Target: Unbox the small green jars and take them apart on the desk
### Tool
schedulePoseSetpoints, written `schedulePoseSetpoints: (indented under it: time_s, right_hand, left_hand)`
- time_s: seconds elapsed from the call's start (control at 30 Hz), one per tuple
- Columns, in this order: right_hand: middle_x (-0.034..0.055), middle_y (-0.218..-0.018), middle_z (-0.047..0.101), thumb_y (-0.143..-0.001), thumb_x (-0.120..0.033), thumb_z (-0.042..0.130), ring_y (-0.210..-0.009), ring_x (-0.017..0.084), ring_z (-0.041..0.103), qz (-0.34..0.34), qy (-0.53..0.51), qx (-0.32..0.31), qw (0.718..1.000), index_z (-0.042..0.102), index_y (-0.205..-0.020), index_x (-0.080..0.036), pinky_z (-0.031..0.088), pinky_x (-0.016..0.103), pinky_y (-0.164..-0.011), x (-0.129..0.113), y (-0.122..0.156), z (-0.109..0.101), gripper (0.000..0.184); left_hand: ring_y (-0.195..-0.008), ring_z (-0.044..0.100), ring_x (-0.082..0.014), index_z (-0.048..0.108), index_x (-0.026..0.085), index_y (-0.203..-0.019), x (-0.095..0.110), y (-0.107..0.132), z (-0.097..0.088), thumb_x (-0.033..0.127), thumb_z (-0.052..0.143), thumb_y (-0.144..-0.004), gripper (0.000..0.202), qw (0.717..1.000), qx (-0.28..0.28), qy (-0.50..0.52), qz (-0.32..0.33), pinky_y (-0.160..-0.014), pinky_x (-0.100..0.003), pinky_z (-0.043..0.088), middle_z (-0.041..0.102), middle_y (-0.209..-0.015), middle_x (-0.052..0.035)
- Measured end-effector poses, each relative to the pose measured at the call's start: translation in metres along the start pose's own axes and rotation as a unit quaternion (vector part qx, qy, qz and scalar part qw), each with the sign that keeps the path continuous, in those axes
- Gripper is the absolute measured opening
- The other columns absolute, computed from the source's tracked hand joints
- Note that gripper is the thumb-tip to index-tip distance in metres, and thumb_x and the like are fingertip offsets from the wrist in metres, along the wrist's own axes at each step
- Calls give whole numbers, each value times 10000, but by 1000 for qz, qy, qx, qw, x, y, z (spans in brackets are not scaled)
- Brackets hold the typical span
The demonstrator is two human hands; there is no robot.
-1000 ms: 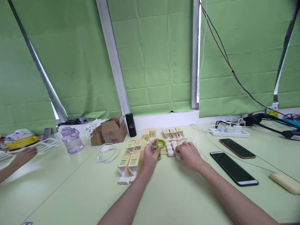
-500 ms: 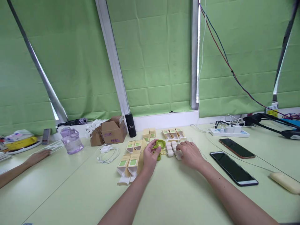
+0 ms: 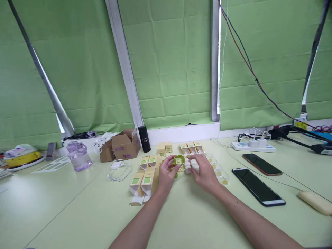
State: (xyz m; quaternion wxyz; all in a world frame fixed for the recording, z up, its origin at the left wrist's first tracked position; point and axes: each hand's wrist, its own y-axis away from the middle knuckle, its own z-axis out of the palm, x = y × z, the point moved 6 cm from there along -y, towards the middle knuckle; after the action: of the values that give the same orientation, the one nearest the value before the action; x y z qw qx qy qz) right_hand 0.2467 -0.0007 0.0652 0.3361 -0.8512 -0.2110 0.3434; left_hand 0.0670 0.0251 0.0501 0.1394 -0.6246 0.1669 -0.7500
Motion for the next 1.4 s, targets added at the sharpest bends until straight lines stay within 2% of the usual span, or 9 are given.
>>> schedulePoseSetpoints:
  time_s: [0.13, 0.27, 0.5, 0.7, 0.83, 1.07, 1.17, 1.4]
  right_hand:
    - [116, -1262, 589, -850, -174, 609, -1219, 314, 529, 6, -72, 8, 997, 502, -1273, -255, 508, 501, -980, 0, 6, 16, 443]
    - [124, -1306, 552, -848, -178, 619, -1263, 317, 502, -10, -115, 8, 993, 472, -1311, -263, 496, 531, -1025, 1, 9, 25, 493]
    - [117, -1333, 540, -854, -178, 616, -1280, 299, 502, -26, -145, 14, 989, 448, -1341, -270, 489, 511, -1051, -3, 9, 21, 524]
    - [128, -1295, 553, -861, -205, 617, -1244, 313, 525, -20, -137, 25, 990, 461, -1327, -264, 512, 520, -1011, -1, 11, 21, 495]
    - [132, -1287, 540, -862, -209, 614, -1243, 324, 505, -15, -136, 30, 990, 456, -1328, -264, 509, 537, -1001, 1, 11, 21, 495]
    - [113, -1225, 571, -865, -221, 607, -1167, 305, 525, -16, -127, 38, 991, 484, -1284, -258, 511, 485, -952, 1, 10, 18, 439]
    - [109, -1200, 577, -879, -226, 586, -1129, 297, 531, -10, -127, 39, 991, 491, -1258, -254, 502, 477, -942, 0, 10, 16, 391]
    - [107, -1178, 565, -874, -222, 602, -1079, 288, 517, -7, -126, 39, 991, 506, -1216, -249, 486, 470, -932, -6, 9, 9, 356]
  left_hand:
    - [-1089, 694, -268, 640, 166, -1167, 4, 2, 6, 380, 879, -699, 567, 1000, -14, 18, 3, -906, -342, 542, 733, -1165, -145]
    - [-1048, 714, -273, 635, 172, -1132, 6, 5, 11, 396, 890, -682, 564, 1000, -25, 18, 0, -904, -356, 543, 749, -1126, -141]
    - [-986, 724, -260, 584, 190, -1076, 6, 9, 18, 465, 877, -706, 546, 998, -58, -13, -6, -797, -324, 553, 755, -1039, -126]
    - [-887, 716, -237, 598, 180, -1011, 4, 10, 20, 563, 840, -718, 540, 996, -64, -53, -13, -753, -310, 537, 743, -974, -120]
    - [-810, 695, -214, 633, 169, -975, 3, 9, 20, 599, 779, -769, 498, 992, -62, -107, 7, -743, -309, 504, 737, -910, -96]
    - [-813, 650, -217, 702, 163, -831, 6, 10, 23, 622, 645, -878, 465, 981, -77, -169, 56, -753, -306, 459, 723, -846, -81]
    - [-834, 651, -229, 731, 161, -845, 8, 11, 23, 618, 614, -902, 475, 976, -76, -196, 61, -770, -315, 459, 731, -863, -93]
    - [-905, 694, -253, 704, 173, -1003, 6, 9, 18, 567, 700, -857, 420, 981, -39, -180, 55, -805, -336, 482, 754, -970, -109]
